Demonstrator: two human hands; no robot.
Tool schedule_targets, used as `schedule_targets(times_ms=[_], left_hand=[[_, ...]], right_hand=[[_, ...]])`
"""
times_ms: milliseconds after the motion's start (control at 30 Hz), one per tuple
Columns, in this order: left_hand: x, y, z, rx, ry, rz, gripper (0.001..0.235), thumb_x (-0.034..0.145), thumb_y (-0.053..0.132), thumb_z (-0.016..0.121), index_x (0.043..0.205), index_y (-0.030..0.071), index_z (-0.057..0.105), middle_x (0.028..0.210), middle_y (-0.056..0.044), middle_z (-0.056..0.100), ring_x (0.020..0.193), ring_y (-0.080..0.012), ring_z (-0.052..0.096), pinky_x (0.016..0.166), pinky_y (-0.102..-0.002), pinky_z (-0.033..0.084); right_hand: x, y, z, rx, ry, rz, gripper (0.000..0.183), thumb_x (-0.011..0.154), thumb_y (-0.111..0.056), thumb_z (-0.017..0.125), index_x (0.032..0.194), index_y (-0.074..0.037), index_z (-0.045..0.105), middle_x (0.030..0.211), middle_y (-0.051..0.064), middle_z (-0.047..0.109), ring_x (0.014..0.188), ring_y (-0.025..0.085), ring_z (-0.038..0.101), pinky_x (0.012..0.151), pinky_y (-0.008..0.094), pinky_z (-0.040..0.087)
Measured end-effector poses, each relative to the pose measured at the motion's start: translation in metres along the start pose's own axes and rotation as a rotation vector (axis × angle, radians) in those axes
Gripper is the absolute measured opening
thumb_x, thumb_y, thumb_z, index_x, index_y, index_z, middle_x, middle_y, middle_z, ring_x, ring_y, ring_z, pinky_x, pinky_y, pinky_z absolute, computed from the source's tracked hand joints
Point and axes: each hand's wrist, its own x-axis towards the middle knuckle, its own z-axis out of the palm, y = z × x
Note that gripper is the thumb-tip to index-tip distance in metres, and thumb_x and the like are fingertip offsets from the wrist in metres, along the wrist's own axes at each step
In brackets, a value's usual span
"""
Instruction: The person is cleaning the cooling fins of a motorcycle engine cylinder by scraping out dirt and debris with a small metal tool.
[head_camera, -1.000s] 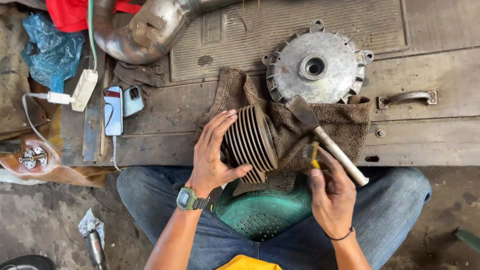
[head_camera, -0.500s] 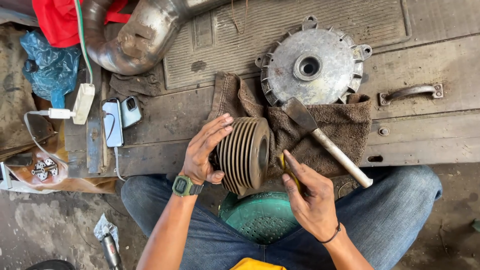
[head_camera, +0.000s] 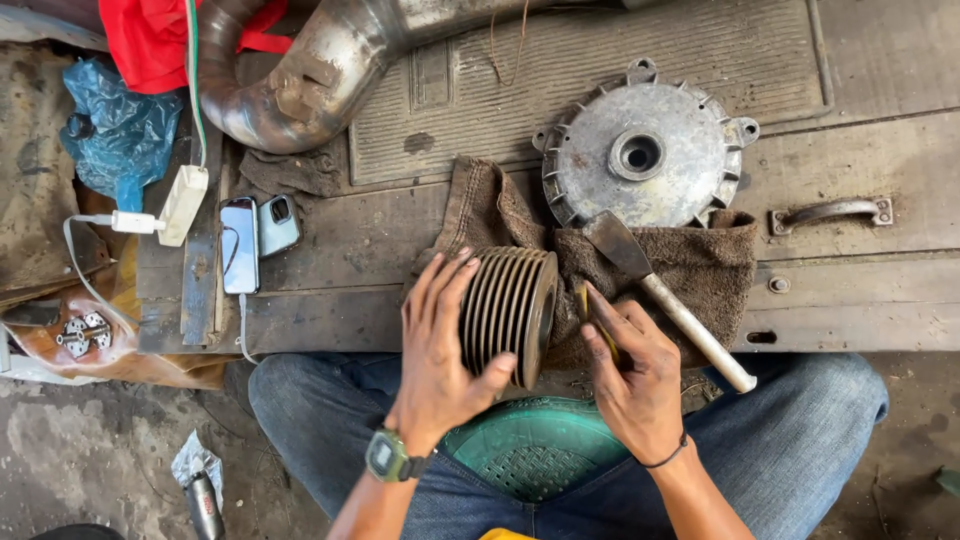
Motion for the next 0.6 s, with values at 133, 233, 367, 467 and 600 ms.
schedule_targets(times_ms=[133, 233, 367, 467, 600], left_hand=[[0.002, 0.009, 0.007, -0.050, 0.116, 0.014, 0.091, 0.090, 0.072, 0.047, 0.150, 0.003, 0.040, 0.155, -0.017, 0.047, 0.149, -0.0407, 0.039, 0.124, -0.059, 0.036], [0.002, -0.003, 0.013, -0.197, 0.163, 0.031, 0.094, 0.084, 0.071, 0.059, 0.151, 0.007, 0.046, 0.151, -0.021, 0.050, 0.135, -0.0475, 0.047, 0.107, -0.061, 0.036], [0.003, -0.017, 0.014, -0.291, 0.164, 0.077, 0.085, 0.093, 0.066, 0.051, 0.146, 0.000, 0.049, 0.147, -0.023, 0.053, 0.135, -0.0473, 0.050, 0.110, -0.057, 0.039], [0.002, -0.026, 0.016, -0.338, 0.157, 0.090, 0.083, 0.094, 0.064, 0.051, 0.145, -0.002, 0.049, 0.145, -0.024, 0.054, 0.134, -0.0484, 0.050, 0.109, -0.060, 0.040], [0.004, -0.041, 0.016, -0.413, 0.163, 0.145, 0.068, 0.104, 0.048, 0.041, 0.150, -0.003, 0.038, 0.144, -0.026, 0.050, 0.134, -0.0523, 0.049, 0.110, -0.065, 0.039]], right_hand=[[0.009, -0.001, 0.016, -0.007, -0.009, -0.024, 0.040, 0.103, -0.010, 0.059, 0.141, 0.002, 0.060, 0.082, 0.004, 0.047, 0.067, 0.012, 0.042, 0.056, 0.028, 0.034], [-0.008, 0.016, 0.032, 0.166, 0.090, 0.002, 0.033, 0.100, -0.012, 0.063, 0.131, -0.002, 0.068, 0.078, 0.014, 0.067, 0.060, 0.018, 0.054, 0.050, 0.032, 0.039], [-0.031, 0.023, 0.034, 0.002, 0.019, -0.085, 0.039, 0.091, -0.011, 0.069, 0.130, -0.014, 0.072, 0.064, 0.011, 0.064, 0.047, 0.026, 0.059, 0.043, 0.034, 0.043], [-0.004, 0.023, 0.035, -0.046, 0.050, -0.127, 0.041, 0.093, -0.009, 0.068, 0.134, -0.013, 0.069, 0.067, 0.012, 0.061, 0.052, 0.029, 0.061, 0.046, 0.037, 0.044], [0.005, 0.013, 0.040, -0.032, 0.086, -0.135, 0.045, 0.093, -0.003, 0.066, 0.138, -0.009, 0.066, 0.070, 0.018, 0.061, 0.059, 0.035, 0.063, 0.052, 0.040, 0.046]])
